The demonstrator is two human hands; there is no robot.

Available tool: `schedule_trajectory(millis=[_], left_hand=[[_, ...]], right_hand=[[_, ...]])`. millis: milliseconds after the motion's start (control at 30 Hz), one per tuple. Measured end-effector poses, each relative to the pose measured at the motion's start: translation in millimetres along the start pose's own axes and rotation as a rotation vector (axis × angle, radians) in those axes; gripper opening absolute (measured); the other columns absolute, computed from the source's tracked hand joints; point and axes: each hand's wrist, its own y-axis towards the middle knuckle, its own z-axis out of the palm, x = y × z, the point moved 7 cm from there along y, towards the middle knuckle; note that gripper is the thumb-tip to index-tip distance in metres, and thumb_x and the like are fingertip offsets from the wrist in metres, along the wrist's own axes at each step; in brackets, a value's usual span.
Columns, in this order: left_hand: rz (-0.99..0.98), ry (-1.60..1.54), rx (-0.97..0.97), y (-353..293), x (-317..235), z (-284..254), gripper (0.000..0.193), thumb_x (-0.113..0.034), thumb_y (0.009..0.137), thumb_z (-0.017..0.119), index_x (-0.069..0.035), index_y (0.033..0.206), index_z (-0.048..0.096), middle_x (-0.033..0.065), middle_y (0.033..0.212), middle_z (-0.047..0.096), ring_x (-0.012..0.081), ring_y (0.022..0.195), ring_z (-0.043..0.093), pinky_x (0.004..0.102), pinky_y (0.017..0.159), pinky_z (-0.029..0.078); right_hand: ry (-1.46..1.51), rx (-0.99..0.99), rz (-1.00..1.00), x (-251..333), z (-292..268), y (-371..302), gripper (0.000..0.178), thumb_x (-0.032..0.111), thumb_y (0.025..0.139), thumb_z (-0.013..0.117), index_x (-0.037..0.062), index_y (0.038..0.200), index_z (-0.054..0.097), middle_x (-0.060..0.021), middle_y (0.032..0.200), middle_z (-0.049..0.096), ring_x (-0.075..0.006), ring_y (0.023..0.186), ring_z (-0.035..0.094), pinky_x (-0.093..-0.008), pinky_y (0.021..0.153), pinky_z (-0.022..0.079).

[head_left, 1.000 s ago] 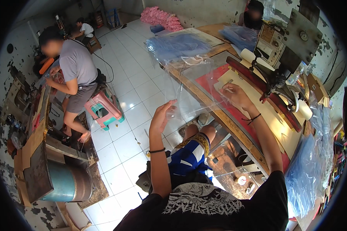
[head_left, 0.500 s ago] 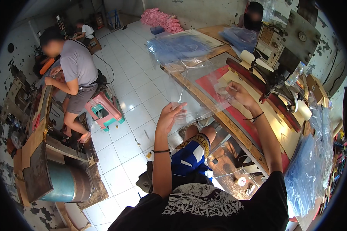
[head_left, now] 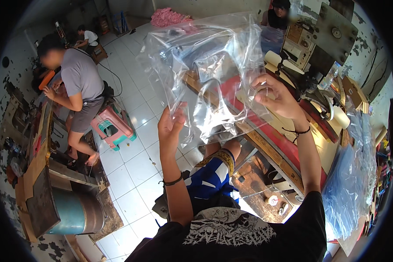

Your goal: The person places a plastic sheet into a clear bag by hand and then stacks the filled bag onto a pile.

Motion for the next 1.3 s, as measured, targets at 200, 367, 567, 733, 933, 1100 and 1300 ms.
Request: schedule_trajectory(millis=[200, 367, 567, 733, 933, 1100, 1300], left_hand=[[0.118, 0.129, -0.112, 0.1, -22.9, -0.6, 0.028, -0.006, 0.09, 0.069, -0.002, 0.116, 0.057, 0.0062, 0.115, 0.062, 0.0132, 0.104, 0.056, 0.0279, 0.087, 0.047], [0.055, 0.021, -0.225, -5.0, -32.3, -4.8, 0.02, -0.005, 0.093, 0.066, -0.002, 0.11, 0.056, 0.0058, 0.108, 0.063, 0.0143, 0.104, 0.058, 0.0279, 0.089, 0.047], [0.18, 0.136, -0.29, -12.7, -46.0, -15.3, 0.027, -0.006, 0.09, 0.067, -0.004, 0.113, 0.053, 0.005, 0.118, 0.051, 0.0148, 0.105, 0.053, 0.0297, 0.089, 0.046], [0.26, 0.188, -0.27, -15.0, -53.5, -3.0, 0.019, -0.01, 0.094, 0.063, -0.002, 0.11, 0.056, 0.0049, 0.112, 0.053, 0.0122, 0.091, 0.049, 0.0267, 0.081, 0.043], [0.029, -0.101, -0.254, -14.5, -45.0, -7.2, 0.025, -0.021, 0.102, 0.055, 0.001, 0.102, 0.066, 0.0039, 0.095, 0.066, 0.0121, 0.083, 0.058, 0.0273, 0.078, 0.047], [-0.074, -0.053, -0.149, -13.1, -51.4, -2.5, 0.043, -0.036, 0.103, 0.05, 0.004, 0.102, 0.066, 0.0155, 0.106, 0.07, 0.0209, 0.081, 0.068, 0.0344, 0.076, 0.053], [-0.052, -0.037, -0.273, -17.1, -43.4, -24.0, 0.033, -0.024, 0.101, 0.057, 0.007, 0.107, 0.066, 0.0205, 0.104, 0.071, 0.0216, 0.087, 0.069, 0.0346, 0.077, 0.053]], right_hand=[[0.002, -0.071, 0.017, -15.2, -2.1, -1.6, 0.013, 0.013, 0.095, 0.067, 0.001, 0.097, 0.064, -0.0021, 0.106, 0.06, -0.0099, 0.098, 0.058, -0.0256, 0.081, 0.048], [0.065, -0.049, 0.081, -30.9, 3.4, -1.5, 0.015, 0.016, 0.096, 0.067, 0.0017, 0.096, 0.062, -0.0016, 0.104, 0.061, -0.0072, 0.091, 0.058, -0.0245, 0.077, 0.051], [0.161, -0.177, 0.051, -23.4, 12.2, 1.4, 0.04, 0.027, 0.096, 0.067, 0.0037, 0.124, 0.053, -0.003, 0.111, 0.06, -0.0098, 0.096, 0.058, -0.0271, 0.082, 0.051], [0.049, -0.247, -0.016, -10.9, 14.8, -4.3, 0.034, 0.028, 0.094, 0.069, 0.0018, 0.115, 0.062, -0.0038, 0.108, 0.065, -0.01, 0.098, 0.057, -0.0262, 0.087, 0.045], [0.135, -0.31, -0.023, -0.4, 5.5, -5.0, 0.023, 0.02, 0.097, 0.065, 0.0019, 0.111, 0.068, 0.0004, 0.101, 0.067, -0.0079, 0.095, 0.057, -0.0244, 0.088, 0.043], [0.105, -0.262, 0.06, -4.3, 4.6, -12.8, 0.02, 0.022, 0.096, 0.067, 0.0029, 0.101, 0.07, 0.006, 0.088, 0.064, -0.0033, 0.08, 0.053, -0.0224, 0.072, 0.041], [0.055, -0.09, 0.105, 10.7, 19.8, -8.6, 0.028, 0.027, 0.097, 0.066, -0.0009, 0.095, 0.07, 0.0027, 0.078, 0.06, -0.0049, 0.07, 0.047, -0.024, 0.061, 0.038]])
